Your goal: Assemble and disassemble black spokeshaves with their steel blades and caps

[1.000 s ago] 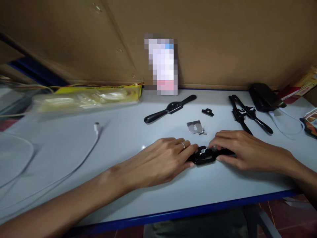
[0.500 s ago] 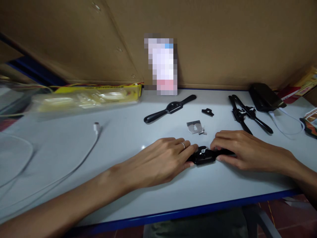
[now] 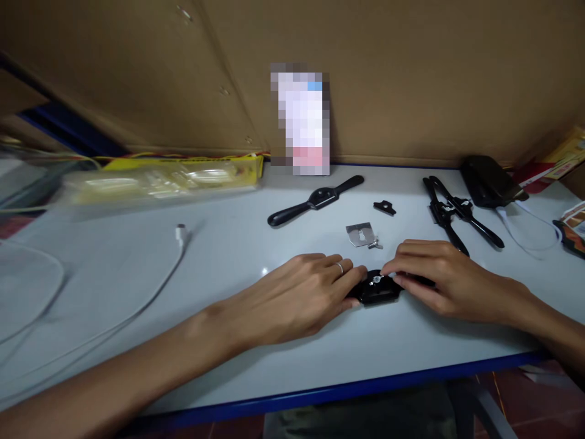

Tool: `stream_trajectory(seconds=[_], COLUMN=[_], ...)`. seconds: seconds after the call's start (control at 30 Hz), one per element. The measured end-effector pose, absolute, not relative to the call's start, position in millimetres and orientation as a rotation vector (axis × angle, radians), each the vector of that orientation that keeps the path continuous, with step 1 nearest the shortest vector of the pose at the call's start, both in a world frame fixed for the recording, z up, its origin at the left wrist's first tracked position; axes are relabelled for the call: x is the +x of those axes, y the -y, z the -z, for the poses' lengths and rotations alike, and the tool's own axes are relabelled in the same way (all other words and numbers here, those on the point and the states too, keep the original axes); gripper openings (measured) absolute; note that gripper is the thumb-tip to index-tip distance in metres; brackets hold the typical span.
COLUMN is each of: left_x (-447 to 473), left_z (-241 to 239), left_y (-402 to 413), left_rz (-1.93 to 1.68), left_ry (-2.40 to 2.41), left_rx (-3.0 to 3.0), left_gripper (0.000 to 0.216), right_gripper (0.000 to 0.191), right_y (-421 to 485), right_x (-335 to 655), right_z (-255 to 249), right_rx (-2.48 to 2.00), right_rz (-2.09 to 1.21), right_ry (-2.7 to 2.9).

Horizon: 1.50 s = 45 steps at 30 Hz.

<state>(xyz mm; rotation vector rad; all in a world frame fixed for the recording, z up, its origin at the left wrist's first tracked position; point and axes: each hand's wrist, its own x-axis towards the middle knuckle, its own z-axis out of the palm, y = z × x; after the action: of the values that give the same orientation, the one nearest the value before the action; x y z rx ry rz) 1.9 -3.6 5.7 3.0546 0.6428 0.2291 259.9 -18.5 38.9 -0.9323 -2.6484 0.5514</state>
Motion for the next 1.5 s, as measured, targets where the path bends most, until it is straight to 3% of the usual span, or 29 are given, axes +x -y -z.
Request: stream_trajectory(seconds=[0.33, 0.87, 1.07, 1.27, 1.43, 1.5], left_x=[4.0, 5.1, 5.7, 3.6, 1.2, 0.7], left_z=[-3.8, -4.0, -4.0, -8.2, -11.6, -11.0], left_y=[3.5, 5.8, 5.6, 3.4, 3.3, 3.1], left_rz=[-0.273, -0.242, -0.251, -0.190, -0.174, -0.199], left_ry=[-0.629, -0.667, -0.665, -0.636, -0.619, -0.622], left_rx=[3.077, 3.074, 3.081, 3.095, 3.070, 3.054], left_gripper=[0.027, 0.030, 0.030, 0.029, 0.028, 0.029], right_gripper=[0.025, 0.027, 0.024, 0.033, 0.013, 0.026], right_y=[20.9, 34.0, 37.6, 17.2, 3.6, 3.1], right_x=[243.7, 227.1, 222.8, 245.6, 269.4, 272.3], right_z=[-22.1, -11.4, -9.8, -20.8, -36.9, -41.7], right_rx=[-0.915, -1.065, -1.202, -1.097, -1.105, -1.100], right_rz=[-0.172, 0.119, -0.017, -0.355, -0.619, -0.719], right_ry=[2.629, 2.618, 2.548, 2.528, 2.674, 2.760])
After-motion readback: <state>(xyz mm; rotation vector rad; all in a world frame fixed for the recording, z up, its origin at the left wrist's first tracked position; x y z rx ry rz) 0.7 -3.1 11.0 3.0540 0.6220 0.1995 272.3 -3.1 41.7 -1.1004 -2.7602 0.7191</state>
